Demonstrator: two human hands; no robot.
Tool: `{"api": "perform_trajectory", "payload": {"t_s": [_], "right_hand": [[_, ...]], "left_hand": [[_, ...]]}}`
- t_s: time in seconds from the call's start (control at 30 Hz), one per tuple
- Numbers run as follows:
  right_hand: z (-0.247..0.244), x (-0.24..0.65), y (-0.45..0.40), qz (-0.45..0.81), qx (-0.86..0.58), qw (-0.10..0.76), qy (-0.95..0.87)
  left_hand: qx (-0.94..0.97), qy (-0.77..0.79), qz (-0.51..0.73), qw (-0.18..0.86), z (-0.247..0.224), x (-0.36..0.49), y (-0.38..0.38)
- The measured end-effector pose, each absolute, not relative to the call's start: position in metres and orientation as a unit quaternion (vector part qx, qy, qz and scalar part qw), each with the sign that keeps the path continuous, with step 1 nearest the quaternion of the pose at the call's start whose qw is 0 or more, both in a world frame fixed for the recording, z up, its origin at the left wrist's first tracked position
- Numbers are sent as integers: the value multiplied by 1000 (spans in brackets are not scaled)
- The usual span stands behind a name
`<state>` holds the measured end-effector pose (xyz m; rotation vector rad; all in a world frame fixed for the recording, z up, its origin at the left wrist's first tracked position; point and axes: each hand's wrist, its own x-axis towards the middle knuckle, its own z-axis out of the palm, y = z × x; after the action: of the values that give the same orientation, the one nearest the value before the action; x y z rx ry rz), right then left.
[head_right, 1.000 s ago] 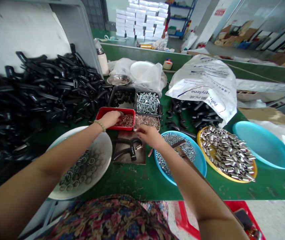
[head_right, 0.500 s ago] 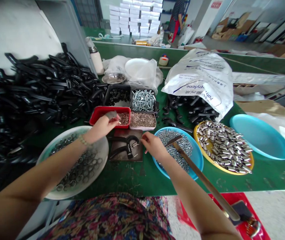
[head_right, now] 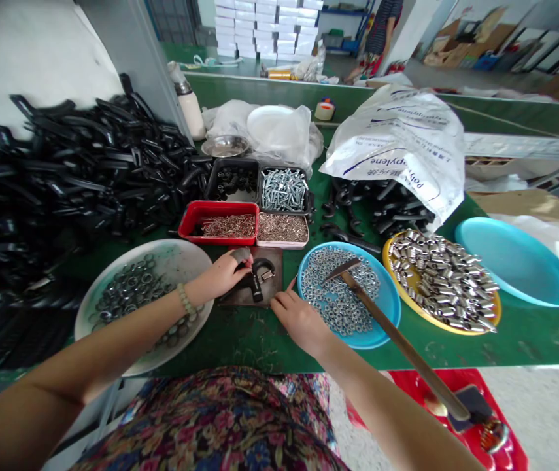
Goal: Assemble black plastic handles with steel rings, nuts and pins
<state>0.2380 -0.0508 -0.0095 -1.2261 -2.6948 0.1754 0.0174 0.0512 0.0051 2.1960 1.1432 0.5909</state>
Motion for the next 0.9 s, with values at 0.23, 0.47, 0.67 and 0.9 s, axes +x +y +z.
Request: {"api": "perform_trajectory", "payload": {"t_s": [0.23,0.47,0.67,0.9], "right_hand": [[-14,260,-70,72,-430,179,-882],[-6,268,-87,45,-540,163,-824],[7,247,-61,-66,-579,-3,-813],[7,236,-30,-80,-551,-88,-826]], "left_hand": [[871,410,190,193,9,22,49],[941,308,125,61,3,23,52],[917,341,175,110,-6,13,42],[916,338,161,142,2,2,28]]}}
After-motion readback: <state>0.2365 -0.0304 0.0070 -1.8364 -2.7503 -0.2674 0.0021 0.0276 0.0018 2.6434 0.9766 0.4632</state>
